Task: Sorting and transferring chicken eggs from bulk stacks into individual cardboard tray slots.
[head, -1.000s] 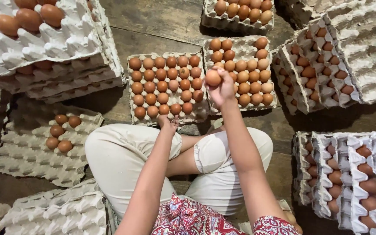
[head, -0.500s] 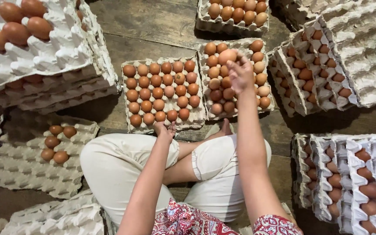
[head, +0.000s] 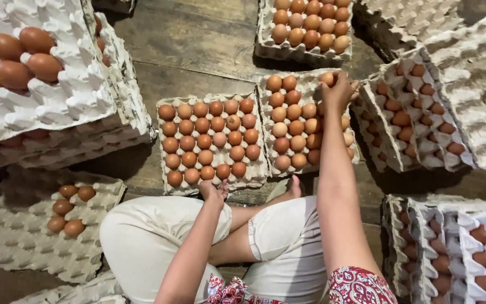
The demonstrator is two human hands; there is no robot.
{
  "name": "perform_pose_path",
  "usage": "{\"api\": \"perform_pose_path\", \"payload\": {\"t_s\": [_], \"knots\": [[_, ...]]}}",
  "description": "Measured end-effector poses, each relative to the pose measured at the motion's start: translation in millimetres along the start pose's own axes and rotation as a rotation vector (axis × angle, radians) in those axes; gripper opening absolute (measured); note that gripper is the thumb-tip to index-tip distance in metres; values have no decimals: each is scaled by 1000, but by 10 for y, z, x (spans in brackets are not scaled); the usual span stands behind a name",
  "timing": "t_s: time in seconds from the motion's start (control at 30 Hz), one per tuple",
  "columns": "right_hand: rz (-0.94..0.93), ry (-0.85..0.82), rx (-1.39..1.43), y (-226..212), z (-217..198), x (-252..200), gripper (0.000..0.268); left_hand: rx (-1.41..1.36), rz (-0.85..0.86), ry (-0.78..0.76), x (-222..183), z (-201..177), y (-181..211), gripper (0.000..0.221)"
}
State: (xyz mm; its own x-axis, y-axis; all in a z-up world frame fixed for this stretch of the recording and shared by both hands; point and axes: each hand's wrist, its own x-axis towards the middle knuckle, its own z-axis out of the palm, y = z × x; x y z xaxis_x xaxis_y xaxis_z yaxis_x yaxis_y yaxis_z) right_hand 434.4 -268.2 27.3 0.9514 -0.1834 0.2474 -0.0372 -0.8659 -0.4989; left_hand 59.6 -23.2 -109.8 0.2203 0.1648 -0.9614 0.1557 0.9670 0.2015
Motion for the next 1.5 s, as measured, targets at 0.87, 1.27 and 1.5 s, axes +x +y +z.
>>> {"api": "perform_pose_path", "payload": {"t_s": [0.87,1.27,1.5], "knots": [[60,-27,-297,-527,437,-59,44,-49,-23,58,49,-13,-45,29],[-875,-403,-110,-2220,569,-2486,45,-35,-22,65,90,39,-73,28],[-616,-518,-79,-2277,547,-2548,51,92,35,225,22,158,-60,18]]}}
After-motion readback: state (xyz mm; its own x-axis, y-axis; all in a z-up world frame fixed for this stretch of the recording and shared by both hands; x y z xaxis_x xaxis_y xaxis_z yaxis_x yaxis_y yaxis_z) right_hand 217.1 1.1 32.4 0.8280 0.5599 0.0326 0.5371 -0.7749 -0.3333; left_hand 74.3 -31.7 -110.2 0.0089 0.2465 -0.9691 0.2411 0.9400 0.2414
